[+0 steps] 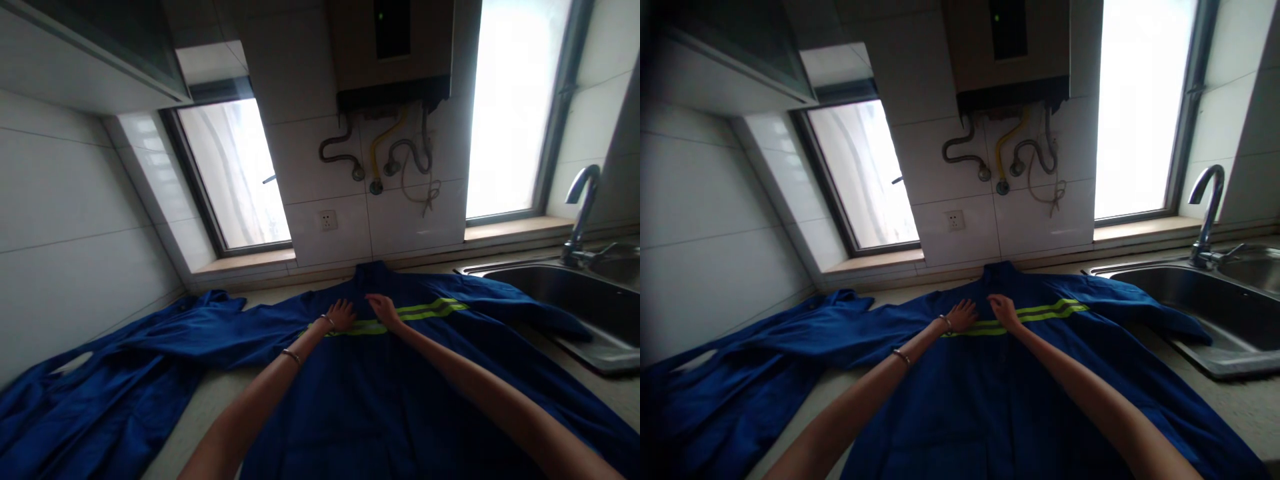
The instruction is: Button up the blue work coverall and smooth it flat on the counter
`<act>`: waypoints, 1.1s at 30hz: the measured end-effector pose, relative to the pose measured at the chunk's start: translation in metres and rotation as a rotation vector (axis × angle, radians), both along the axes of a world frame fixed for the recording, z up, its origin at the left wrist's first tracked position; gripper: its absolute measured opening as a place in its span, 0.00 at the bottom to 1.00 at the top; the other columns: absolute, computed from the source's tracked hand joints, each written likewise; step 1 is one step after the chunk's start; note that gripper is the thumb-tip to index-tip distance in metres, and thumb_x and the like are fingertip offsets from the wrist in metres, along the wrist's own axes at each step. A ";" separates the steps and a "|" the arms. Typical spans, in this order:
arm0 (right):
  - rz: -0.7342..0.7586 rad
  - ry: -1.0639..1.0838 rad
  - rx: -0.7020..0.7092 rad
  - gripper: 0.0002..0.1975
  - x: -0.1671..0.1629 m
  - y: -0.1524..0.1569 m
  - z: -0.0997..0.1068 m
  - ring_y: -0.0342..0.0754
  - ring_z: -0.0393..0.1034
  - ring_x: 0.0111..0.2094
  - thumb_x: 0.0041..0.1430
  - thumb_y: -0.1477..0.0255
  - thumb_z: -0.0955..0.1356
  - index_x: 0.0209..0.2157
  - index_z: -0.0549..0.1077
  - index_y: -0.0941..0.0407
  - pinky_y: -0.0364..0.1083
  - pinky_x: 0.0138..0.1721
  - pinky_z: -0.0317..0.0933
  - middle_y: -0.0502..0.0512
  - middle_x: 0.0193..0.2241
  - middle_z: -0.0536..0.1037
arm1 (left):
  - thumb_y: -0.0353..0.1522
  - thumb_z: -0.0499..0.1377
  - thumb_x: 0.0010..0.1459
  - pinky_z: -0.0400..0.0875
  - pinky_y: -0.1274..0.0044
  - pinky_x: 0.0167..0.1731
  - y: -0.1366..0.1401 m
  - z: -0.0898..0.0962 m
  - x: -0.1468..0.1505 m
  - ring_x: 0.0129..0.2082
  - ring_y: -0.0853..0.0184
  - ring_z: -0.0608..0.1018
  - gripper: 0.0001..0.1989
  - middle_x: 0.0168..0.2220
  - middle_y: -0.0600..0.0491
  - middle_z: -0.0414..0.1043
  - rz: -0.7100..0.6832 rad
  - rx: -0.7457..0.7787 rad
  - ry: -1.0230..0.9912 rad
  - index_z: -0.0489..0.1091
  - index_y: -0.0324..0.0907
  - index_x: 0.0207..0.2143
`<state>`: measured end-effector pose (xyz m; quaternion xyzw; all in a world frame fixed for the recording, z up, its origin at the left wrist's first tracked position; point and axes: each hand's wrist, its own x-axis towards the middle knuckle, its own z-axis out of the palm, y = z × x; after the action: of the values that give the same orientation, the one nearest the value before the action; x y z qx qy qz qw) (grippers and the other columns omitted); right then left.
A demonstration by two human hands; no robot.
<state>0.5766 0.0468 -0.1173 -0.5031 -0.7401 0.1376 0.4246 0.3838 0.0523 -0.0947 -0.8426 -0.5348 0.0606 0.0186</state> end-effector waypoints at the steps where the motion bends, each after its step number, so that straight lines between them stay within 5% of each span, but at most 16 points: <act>1: -0.018 0.031 0.017 0.20 0.013 0.001 0.005 0.46 0.69 0.46 0.58 0.72 0.55 0.44 0.74 0.54 0.45 0.47 0.62 0.53 0.45 0.75 | 0.47 0.38 0.61 0.49 0.59 0.56 -0.009 0.000 0.010 0.63 0.54 0.47 0.30 0.64 0.47 0.43 -0.036 -0.002 -0.012 0.49 0.45 0.61; 6: -0.232 -0.120 0.125 0.18 0.114 0.018 0.040 0.45 0.71 0.41 0.57 0.74 0.57 0.42 0.74 0.54 0.42 0.42 0.63 0.52 0.40 0.77 | 0.50 0.34 0.60 0.46 0.62 0.58 -0.027 0.009 0.067 0.63 0.55 0.45 0.35 0.64 0.43 0.40 -0.138 0.049 -0.089 0.45 0.38 0.62; 10: -0.400 -0.257 0.048 0.17 0.200 0.039 0.060 0.48 0.71 0.41 0.57 0.75 0.58 0.42 0.74 0.58 0.43 0.41 0.61 0.59 0.40 0.77 | 0.48 0.32 0.60 0.45 0.64 0.59 -0.028 0.001 0.111 0.63 0.57 0.45 0.35 0.65 0.44 0.39 -0.108 0.034 -0.167 0.43 0.37 0.63; 14: -0.505 -0.409 -0.082 0.14 0.250 0.055 0.056 0.54 0.69 0.42 0.57 0.73 0.59 0.35 0.76 0.59 0.50 0.45 0.57 0.65 0.38 0.76 | 0.48 0.34 0.60 0.42 0.62 0.59 -0.032 -0.012 0.131 0.64 0.58 0.44 0.33 0.65 0.48 0.39 -0.178 0.003 -0.208 0.44 0.41 0.63; 19: -0.508 -0.549 -0.163 0.13 0.259 0.086 0.036 0.55 0.61 0.51 0.58 0.68 0.61 0.38 0.75 0.55 0.58 0.53 0.44 0.61 0.43 0.74 | 0.45 0.35 0.61 0.43 0.61 0.59 -0.034 -0.014 0.128 0.63 0.59 0.45 0.30 0.65 0.51 0.41 -0.207 -0.029 -0.233 0.45 0.45 0.63; 24: -0.448 -0.618 -0.167 0.18 0.244 0.115 0.016 0.55 0.58 0.53 0.56 0.63 0.63 0.46 0.71 0.55 0.54 0.51 0.48 0.61 0.48 0.71 | 0.47 0.36 0.60 0.43 0.62 0.59 -0.033 -0.014 0.125 0.63 0.60 0.47 0.30 0.64 0.53 0.43 -0.200 -0.021 -0.260 0.46 0.48 0.62; 33: -0.504 -0.647 -0.167 0.12 0.242 0.132 0.008 0.55 0.61 0.48 0.57 0.70 0.61 0.38 0.74 0.53 0.52 0.45 0.51 0.59 0.44 0.73 | 0.48 0.34 0.60 0.43 0.61 0.59 -0.032 -0.020 0.121 0.63 0.59 0.48 0.31 0.64 0.53 0.44 -0.210 -0.002 -0.315 0.47 0.48 0.62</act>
<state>0.8191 0.1787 -0.1091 -0.7185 -0.6752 -0.0762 0.1486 0.5047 0.0202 -0.1152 -0.8930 -0.4400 -0.0740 -0.0599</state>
